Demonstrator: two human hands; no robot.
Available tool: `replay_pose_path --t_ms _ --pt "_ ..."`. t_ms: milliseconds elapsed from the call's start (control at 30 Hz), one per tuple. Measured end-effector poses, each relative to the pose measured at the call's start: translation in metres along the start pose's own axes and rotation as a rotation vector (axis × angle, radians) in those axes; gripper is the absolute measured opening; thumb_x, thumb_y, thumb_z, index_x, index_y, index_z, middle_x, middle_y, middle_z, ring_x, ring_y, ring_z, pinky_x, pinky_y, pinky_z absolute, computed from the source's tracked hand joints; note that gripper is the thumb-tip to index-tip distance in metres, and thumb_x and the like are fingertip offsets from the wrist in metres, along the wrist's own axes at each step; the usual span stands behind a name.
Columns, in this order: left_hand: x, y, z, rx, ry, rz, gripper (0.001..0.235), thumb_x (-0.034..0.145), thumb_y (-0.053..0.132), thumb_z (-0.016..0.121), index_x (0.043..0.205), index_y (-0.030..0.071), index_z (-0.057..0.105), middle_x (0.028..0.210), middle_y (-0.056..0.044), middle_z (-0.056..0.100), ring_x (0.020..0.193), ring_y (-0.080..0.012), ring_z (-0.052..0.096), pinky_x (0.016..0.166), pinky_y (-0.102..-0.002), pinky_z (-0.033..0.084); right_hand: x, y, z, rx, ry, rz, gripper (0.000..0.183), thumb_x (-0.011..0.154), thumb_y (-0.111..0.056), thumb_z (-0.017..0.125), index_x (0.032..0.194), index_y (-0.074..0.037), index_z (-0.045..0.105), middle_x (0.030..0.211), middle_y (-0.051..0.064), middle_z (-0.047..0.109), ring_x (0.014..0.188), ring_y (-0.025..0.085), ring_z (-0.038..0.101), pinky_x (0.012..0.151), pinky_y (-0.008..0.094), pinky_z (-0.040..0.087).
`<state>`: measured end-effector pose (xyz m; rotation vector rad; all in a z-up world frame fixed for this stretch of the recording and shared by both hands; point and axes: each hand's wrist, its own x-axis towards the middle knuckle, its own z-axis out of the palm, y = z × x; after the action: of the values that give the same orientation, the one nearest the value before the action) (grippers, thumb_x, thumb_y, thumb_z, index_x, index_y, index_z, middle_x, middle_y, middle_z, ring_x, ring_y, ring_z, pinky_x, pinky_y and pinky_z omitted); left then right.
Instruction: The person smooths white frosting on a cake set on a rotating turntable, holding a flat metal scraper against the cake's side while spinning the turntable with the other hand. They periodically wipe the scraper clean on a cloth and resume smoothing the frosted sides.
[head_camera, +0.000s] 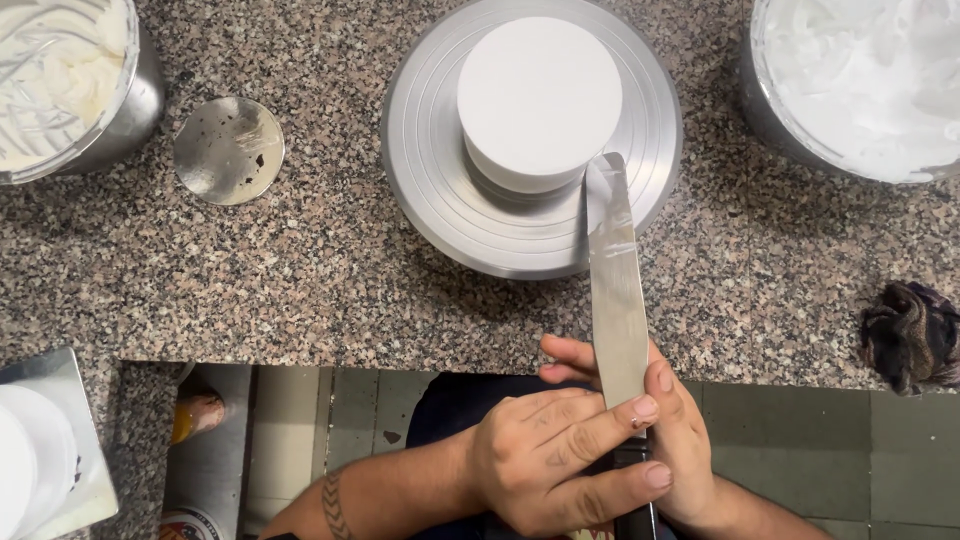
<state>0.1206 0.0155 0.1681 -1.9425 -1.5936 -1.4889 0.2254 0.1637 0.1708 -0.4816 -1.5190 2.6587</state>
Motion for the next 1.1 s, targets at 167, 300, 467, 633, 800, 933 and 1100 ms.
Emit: replay_pose_path --t_ms 167,300,467,633,800,933,1100 --pt "0.0001 -0.0002 -0.0001 0.003 0.003 0.007 0.036 0.115 0.030 0.050 0.139 0.006 0.062 0.141 -0.034 0.060 0.106 -0.0339 0.079 0.088 -0.042 0.069 0.0001 0.0007 0.0001 0.004 0.002 0.008 0.069 0.106 -0.049 0.022 0.147 0.005 0.036 0.142 0.031 0.058 0.124 0.038 0.064 0.104 0.050 0.055" --pt "0.0004 0.0001 -0.0006 0.028 0.015 -0.003 0.035 0.115 0.028 0.051 0.140 0.007 0.063 0.142 -0.032 0.061 0.107 -0.0311 0.080 0.089 -0.040 0.069 0.0004 -0.0003 0.0008 -0.002 0.000 0.013 0.069 0.106 -0.050 0.022 0.146 0.004 0.036 0.142 0.031 0.058 0.124 0.037 0.064 0.104 0.050 0.055" --pt "0.0007 -0.0004 -0.0012 0.005 0.003 -0.004 0.035 0.116 0.029 0.049 0.139 0.006 0.062 0.141 -0.033 0.060 0.107 -0.0328 0.079 0.089 -0.041 0.069 0.0007 0.0005 0.0003 0.010 -0.002 0.012 0.069 0.105 -0.050 0.023 0.147 0.004 0.035 0.142 0.032 0.057 0.124 0.038 0.064 0.103 0.050 0.055" --pt "-0.0007 -0.0005 0.0003 0.008 0.008 -0.009 0.036 0.117 0.030 0.048 0.140 0.007 0.062 0.142 -0.032 0.060 0.108 -0.0336 0.080 0.090 -0.042 0.070 0.0010 -0.0005 0.0022 0.003 0.006 0.014 0.071 0.105 -0.050 0.023 0.148 0.005 0.035 0.141 0.032 0.058 0.123 0.038 0.064 0.103 0.050 0.056" --pt "-0.0019 -0.0011 0.0013 0.003 0.014 -0.013 0.037 0.118 0.032 0.046 0.140 0.007 0.062 0.142 -0.032 0.060 0.109 -0.0343 0.080 0.090 -0.043 0.070 0.0016 -0.0005 0.0015 -0.004 0.009 0.021 0.072 0.105 -0.051 0.023 0.148 0.005 0.035 0.140 0.032 0.059 0.122 0.038 0.065 0.102 0.050 0.057" --pt "-0.0022 -0.0012 0.0015 -0.003 0.016 -0.014 0.037 0.118 0.032 0.046 0.140 0.007 0.061 0.142 -0.033 0.060 0.108 -0.0341 0.080 0.090 -0.042 0.069 0.0023 -0.0011 0.0012 -0.017 0.003 0.031 0.073 0.104 -0.052 0.023 0.148 0.005 0.035 0.140 0.031 0.059 0.123 0.037 0.065 0.102 0.050 0.057" --pt "-0.0019 -0.0006 0.0012 0.009 0.014 -0.022 0.036 0.118 0.031 0.046 0.140 0.007 0.061 0.142 -0.032 0.060 0.107 -0.0326 0.080 0.089 -0.041 0.069 0.0024 -0.0016 0.0001 -0.035 -0.009 0.034 0.074 0.104 -0.053 0.022 0.148 0.005 0.035 0.140 0.031 0.059 0.123 0.037 0.065 0.103 0.049 0.056"
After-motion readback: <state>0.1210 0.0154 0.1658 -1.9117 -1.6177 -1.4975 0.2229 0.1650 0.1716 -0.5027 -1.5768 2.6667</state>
